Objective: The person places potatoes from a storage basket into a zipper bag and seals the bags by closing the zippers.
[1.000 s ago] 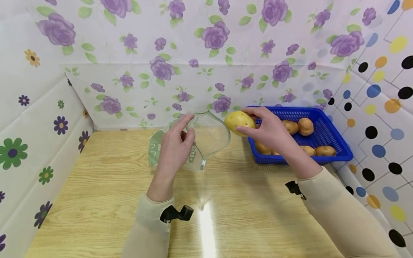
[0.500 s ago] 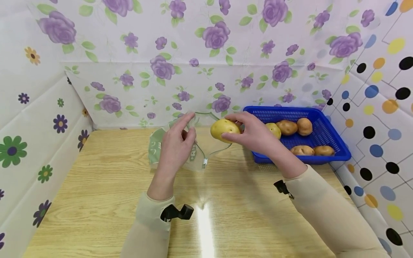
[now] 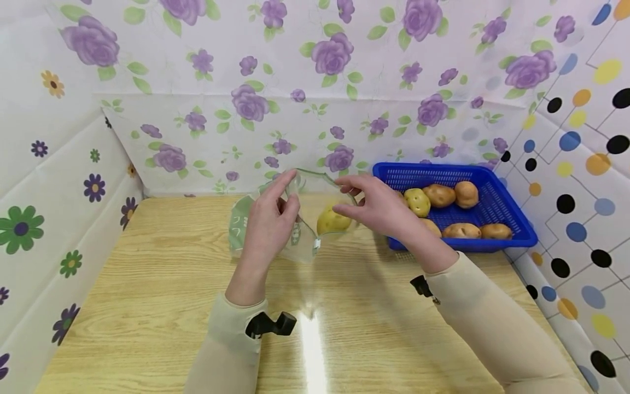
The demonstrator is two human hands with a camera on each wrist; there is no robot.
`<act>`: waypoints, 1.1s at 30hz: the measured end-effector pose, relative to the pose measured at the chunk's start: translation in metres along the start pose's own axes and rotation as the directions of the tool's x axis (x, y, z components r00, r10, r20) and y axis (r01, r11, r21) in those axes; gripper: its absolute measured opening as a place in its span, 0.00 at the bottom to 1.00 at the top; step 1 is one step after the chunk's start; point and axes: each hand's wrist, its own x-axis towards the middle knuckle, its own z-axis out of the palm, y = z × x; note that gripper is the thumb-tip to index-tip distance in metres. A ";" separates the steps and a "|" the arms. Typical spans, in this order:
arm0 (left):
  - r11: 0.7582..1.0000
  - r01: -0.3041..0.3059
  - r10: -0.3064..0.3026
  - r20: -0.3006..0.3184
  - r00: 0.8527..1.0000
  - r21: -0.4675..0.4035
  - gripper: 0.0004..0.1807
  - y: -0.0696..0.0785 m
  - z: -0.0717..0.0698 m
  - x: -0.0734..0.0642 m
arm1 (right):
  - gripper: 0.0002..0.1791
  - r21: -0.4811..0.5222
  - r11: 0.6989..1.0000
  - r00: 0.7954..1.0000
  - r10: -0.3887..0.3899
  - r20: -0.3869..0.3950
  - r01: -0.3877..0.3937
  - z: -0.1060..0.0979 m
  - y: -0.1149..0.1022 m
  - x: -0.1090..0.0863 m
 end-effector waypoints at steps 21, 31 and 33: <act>1.000 -0.028 0.027 -0.030 0.999 -0.001 0.31 -0.001 0.000 0.001 | 0.31 0.001 0.996 0.996 0.084 0.034 -0.084 0.014 0.023 -0.002; 0.994 -0.112 0.112 -0.040 0.993 0.001 0.33 0.012 -0.005 -0.006 | 0.43 0.153 0.988 0.998 0.037 -0.043 -0.030 0.014 0.019 0.009; 0.991 -0.132 0.132 -0.061 0.989 0.004 0.33 0.016 -0.006 -0.008 | 0.43 0.160 0.987 0.999 0.028 -0.039 -0.022 0.014 0.018 0.010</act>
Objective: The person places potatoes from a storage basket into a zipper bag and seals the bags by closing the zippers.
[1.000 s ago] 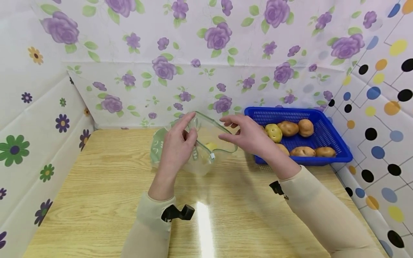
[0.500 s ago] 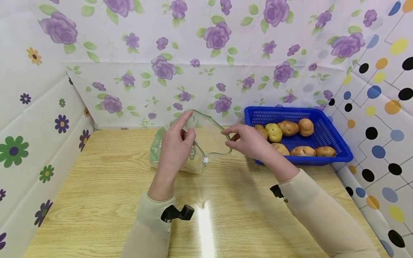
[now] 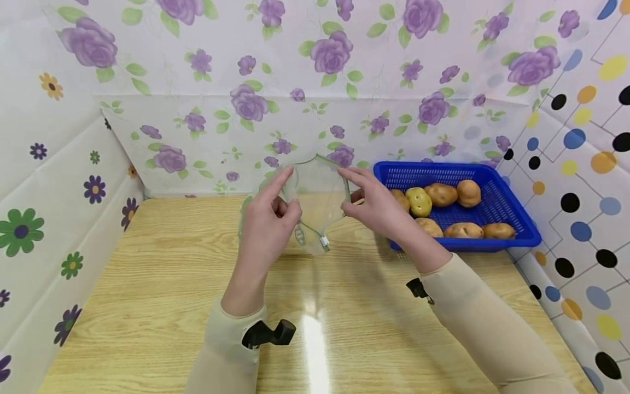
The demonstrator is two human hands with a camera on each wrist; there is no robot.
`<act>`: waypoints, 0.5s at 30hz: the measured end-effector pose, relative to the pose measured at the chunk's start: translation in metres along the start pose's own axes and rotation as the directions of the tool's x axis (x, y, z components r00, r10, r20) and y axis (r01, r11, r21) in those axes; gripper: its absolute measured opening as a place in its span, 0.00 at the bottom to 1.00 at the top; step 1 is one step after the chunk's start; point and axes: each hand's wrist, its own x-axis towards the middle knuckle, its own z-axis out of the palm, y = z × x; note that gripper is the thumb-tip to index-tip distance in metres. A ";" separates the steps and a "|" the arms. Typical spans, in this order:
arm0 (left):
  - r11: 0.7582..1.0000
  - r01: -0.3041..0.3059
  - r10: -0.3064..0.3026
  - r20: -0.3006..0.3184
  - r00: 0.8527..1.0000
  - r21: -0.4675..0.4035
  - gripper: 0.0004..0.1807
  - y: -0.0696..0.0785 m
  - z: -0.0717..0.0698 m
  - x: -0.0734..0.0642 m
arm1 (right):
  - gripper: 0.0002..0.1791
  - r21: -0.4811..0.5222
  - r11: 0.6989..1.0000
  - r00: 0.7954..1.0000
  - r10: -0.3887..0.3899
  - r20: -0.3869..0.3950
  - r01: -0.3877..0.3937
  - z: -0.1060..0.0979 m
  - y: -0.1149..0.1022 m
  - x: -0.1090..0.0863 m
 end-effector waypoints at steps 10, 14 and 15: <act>0.998 0.059 -0.056 0.079 0.995 -0.036 0.34 -0.005 0.008 0.002 | 0.42 -0.006 1.000 0.999 -0.026 0.021 0.026 -0.002 0.009 -0.006; 0.997 0.075 -0.072 0.091 0.993 -0.027 0.34 -0.010 0.013 0.003 | 0.41 -0.016 0.999 0.999 -0.038 0.034 0.039 -0.004 0.015 -0.012; 0.997 0.078 -0.076 0.092 0.993 -0.024 0.34 -0.011 0.014 0.003 | 0.40 -0.017 0.999 0.998 -0.044 0.042 0.044 -0.005 0.017 -0.014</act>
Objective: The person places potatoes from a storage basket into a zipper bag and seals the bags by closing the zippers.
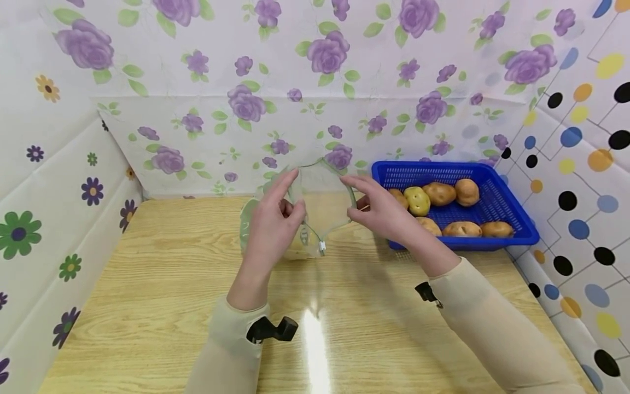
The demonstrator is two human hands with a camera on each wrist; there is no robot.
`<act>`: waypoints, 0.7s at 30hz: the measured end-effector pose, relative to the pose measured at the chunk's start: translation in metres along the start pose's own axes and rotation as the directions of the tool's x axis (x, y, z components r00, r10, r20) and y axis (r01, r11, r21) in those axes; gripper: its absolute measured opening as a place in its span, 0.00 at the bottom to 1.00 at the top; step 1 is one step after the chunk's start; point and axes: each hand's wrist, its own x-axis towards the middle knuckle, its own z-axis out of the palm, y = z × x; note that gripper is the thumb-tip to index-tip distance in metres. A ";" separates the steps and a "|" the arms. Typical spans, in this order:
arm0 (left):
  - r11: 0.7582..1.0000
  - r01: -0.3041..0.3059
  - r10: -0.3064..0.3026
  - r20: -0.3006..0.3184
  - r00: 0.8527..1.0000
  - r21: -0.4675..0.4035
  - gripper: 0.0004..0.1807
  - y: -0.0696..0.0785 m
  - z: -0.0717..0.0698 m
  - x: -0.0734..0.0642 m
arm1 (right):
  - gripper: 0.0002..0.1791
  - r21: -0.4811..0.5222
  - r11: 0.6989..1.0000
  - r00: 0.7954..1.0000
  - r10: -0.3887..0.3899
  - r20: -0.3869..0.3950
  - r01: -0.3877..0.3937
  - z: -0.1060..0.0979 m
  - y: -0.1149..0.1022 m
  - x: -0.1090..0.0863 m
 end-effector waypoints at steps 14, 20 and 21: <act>0.998 0.055 -0.055 0.016 0.998 -0.016 0.37 -0.004 0.005 0.002 | 0.38 -0.024 0.999 0.999 0.029 -0.015 -0.029 -0.027 0.035 -0.021; 0.998 0.056 -0.055 0.030 0.998 -0.023 0.37 -0.003 0.004 0.002 | 0.40 -0.115 0.988 0.994 0.104 -0.036 -0.108 -0.048 0.058 -0.025; 0.998 0.053 -0.053 0.030 0.998 -0.024 0.37 -0.003 0.004 0.002 | 0.40 -0.126 0.985 0.993 0.112 -0.040 -0.116 -0.052 0.062 -0.025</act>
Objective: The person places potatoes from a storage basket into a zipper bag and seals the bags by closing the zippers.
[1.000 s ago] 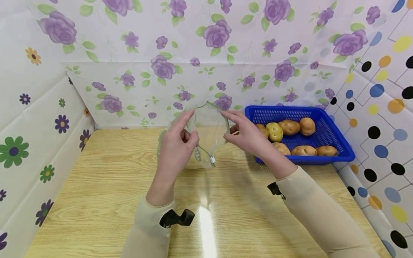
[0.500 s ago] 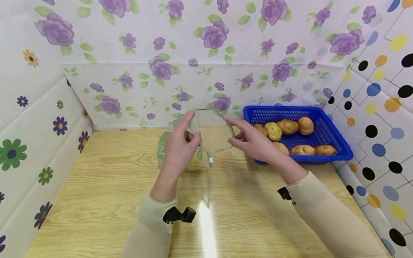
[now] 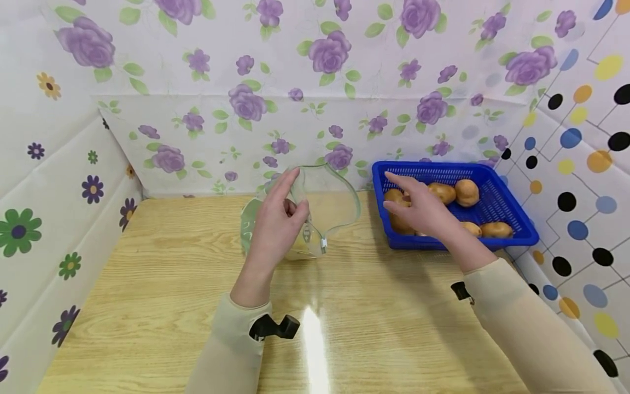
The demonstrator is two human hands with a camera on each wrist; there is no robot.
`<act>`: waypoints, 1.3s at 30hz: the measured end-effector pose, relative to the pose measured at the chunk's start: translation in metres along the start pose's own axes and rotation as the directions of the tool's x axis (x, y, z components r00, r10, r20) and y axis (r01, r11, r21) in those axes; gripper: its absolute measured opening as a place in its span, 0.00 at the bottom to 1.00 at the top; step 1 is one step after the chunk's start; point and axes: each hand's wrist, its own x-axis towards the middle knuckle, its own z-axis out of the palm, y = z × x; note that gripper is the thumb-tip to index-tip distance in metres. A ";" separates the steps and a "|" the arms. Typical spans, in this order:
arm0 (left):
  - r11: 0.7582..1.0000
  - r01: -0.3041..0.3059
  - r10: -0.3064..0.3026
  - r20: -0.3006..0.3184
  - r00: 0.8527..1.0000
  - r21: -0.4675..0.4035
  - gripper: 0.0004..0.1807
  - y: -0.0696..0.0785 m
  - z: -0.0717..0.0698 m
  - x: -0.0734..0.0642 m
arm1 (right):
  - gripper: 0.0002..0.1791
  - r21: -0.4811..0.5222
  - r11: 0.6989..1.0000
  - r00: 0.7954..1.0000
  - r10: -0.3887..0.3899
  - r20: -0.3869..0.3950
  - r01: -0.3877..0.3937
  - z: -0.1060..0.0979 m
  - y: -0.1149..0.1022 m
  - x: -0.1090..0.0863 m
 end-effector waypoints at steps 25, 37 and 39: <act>1.000 -0.030 0.030 0.006 1.000 -0.006 0.37 0.000 -0.001 0.000 | 0.50 -0.134 0.975 0.983 0.173 -0.066 -0.180 -0.018 0.075 0.011; 1.000 -0.023 0.023 0.017 1.000 -0.001 0.37 0.000 -0.001 0.000 | 0.51 -0.135 0.966 0.976 0.216 -0.038 -0.219 -0.013 0.105 0.016; 1.000 -0.029 0.029 0.022 0.999 0.000 0.37 0.000 0.000 0.000 | 0.50 -0.152 0.962 0.974 0.223 -0.046 -0.227 -0.013 0.109 0.016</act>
